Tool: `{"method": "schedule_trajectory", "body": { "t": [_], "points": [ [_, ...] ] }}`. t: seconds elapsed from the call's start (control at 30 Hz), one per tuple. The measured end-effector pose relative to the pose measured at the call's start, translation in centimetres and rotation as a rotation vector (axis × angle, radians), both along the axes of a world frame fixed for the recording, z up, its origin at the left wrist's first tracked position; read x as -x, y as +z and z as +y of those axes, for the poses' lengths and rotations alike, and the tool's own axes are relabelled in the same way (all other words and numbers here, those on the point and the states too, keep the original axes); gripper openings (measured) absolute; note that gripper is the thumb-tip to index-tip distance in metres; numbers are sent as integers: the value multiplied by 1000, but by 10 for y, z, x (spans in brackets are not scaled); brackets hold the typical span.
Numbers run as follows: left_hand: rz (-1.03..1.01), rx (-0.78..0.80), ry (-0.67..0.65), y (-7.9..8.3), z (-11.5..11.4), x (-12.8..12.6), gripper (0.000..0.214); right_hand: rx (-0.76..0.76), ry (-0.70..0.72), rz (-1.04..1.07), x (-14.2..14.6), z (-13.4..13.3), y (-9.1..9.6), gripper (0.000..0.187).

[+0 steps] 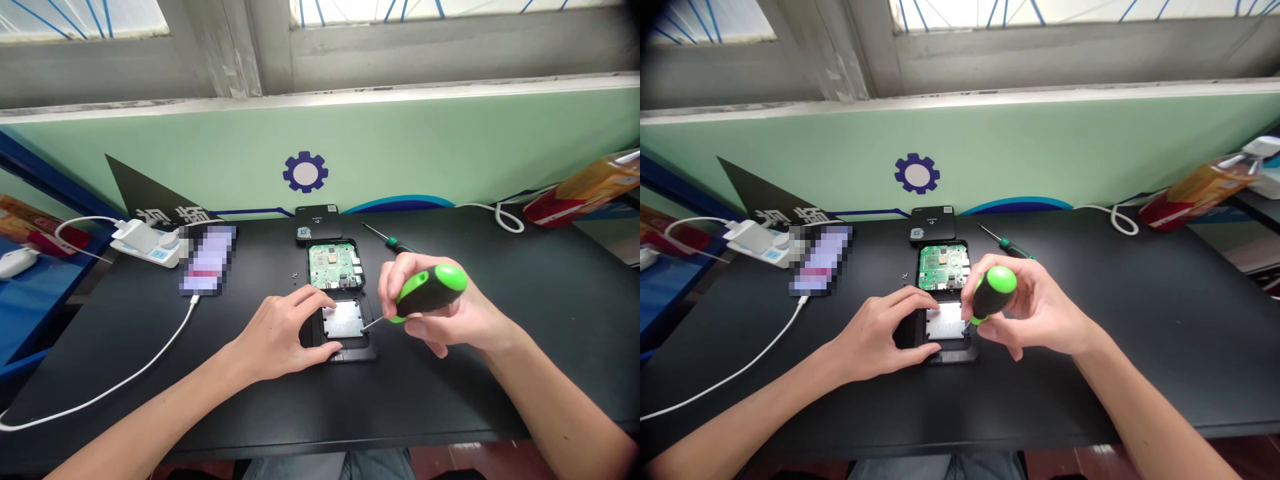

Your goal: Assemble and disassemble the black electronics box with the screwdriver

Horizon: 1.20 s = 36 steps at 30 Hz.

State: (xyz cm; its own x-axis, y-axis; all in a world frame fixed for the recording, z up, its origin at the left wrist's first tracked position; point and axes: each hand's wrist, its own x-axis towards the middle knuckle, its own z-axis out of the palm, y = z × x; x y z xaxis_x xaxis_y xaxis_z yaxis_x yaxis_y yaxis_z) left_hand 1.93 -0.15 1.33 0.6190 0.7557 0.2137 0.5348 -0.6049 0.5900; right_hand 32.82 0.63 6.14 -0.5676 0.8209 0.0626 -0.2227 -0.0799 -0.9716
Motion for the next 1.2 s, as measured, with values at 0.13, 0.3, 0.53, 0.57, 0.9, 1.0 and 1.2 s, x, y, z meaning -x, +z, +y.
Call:
{"method": "schedule_trajectory", "body": {
  "t": [0.13, 0.3, 0.53, 0.57, 0.9, 1.0, 1.2],
  "points": [
    [6, -6, -1, 0, 0, 0, 45, -23, 34, -5, 2, 0, 2, 23],
    [1, -2, -4, 0, 0, 0, 45, -16, -13, -63, 4, 0, 4, 24],
    [-3, 3, -2, -1, 0, 0, 44, -54, -43, -100, 3, 0, 7, 28],
    [-3, 4, -2, 0, 0, 0, 44, -57, -44, -103, 3, 0, 6, 29],
    [-3, 5, -2, 0, 0, -1, 44, -61, -63, -99, 1, 1, 3, 34],
    [2, 4, 0, 0, 0, -1, 43, -84, -81, -99, 0, 2, 0, 36],
    [8, -3, 1, -1, 0, -1, 43, -127, -124, -79, 3, 3, -4, 36]
  ]
}}
